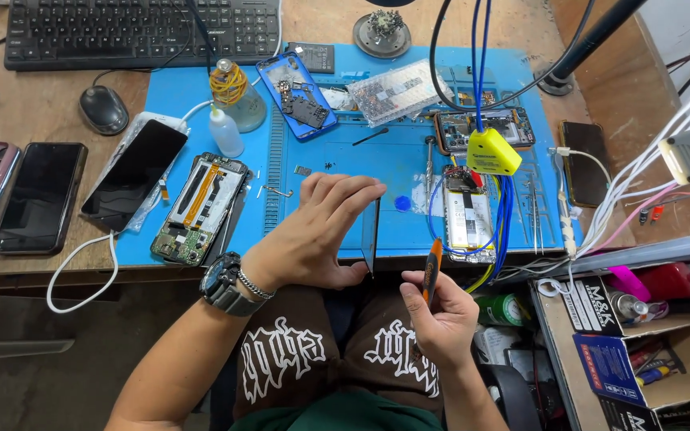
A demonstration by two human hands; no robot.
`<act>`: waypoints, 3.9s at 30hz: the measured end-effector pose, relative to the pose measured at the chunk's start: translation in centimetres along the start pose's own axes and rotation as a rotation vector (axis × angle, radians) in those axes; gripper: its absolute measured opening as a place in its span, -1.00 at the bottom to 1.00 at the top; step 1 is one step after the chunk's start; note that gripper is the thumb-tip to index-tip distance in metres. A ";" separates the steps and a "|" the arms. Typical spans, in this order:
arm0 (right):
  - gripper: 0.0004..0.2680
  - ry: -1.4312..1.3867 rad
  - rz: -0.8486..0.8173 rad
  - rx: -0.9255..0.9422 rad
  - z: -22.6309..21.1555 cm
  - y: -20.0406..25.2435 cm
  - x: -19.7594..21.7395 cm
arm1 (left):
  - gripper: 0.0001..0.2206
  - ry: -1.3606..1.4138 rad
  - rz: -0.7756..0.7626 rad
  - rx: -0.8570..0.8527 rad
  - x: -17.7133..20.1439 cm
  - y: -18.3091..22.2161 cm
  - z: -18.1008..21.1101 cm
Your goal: The person prepares a new battery by applying adhesive and then uses a screen separator tool to begin disassembling a mobile phone.
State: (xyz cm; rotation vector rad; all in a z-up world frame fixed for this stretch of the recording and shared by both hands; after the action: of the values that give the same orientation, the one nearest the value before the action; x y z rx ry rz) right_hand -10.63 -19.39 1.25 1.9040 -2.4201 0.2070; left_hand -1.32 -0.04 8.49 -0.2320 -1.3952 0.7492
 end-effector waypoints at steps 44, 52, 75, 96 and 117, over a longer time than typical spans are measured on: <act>-0.77 -0.469 -0.258 -0.332 4.1 -2.1 -1.8 | -0.12 0.494 0.154 0.000 1.2 0.0 2.1; -0.79 -0.718 -0.347 -0.376 1.8 -1.1 -1.2 | -0.10 1.266 0.152 0.168 -1.9 2.5 5.0; -0.90 -0.493 -0.179 -0.421 4.6 -1.3 -2.2 | -0.87 1.103 0.470 0.763 -6.3 6.3 3.0; -0.95 -0.442 -0.173 -0.352 4.7 -1.1 -2.1 | -0.89 1.133 0.463 0.814 -7.0 5.9 3.7; -0.97 -0.507 -0.120 -0.431 9.2 -1.0 -1.4 | -0.74 1.014 0.523 0.867 -8.5 7.1 2.4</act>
State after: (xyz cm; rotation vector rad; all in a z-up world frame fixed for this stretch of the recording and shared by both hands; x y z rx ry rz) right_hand -8.96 -19.56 -7.99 2.0519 -2.3263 -0.8268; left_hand -5.94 -0.45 -1.87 -0.2329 0.0228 1.3418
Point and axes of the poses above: each hand's wrist, its own y-axis away from the middle knuckle, its own x-axis out of the back of the hand, z = x × y, the point moved 6 cm from there along -y, towards the middle knuckle, and after that the axes turned 12 degrees about -x, right-handed, at the moved point
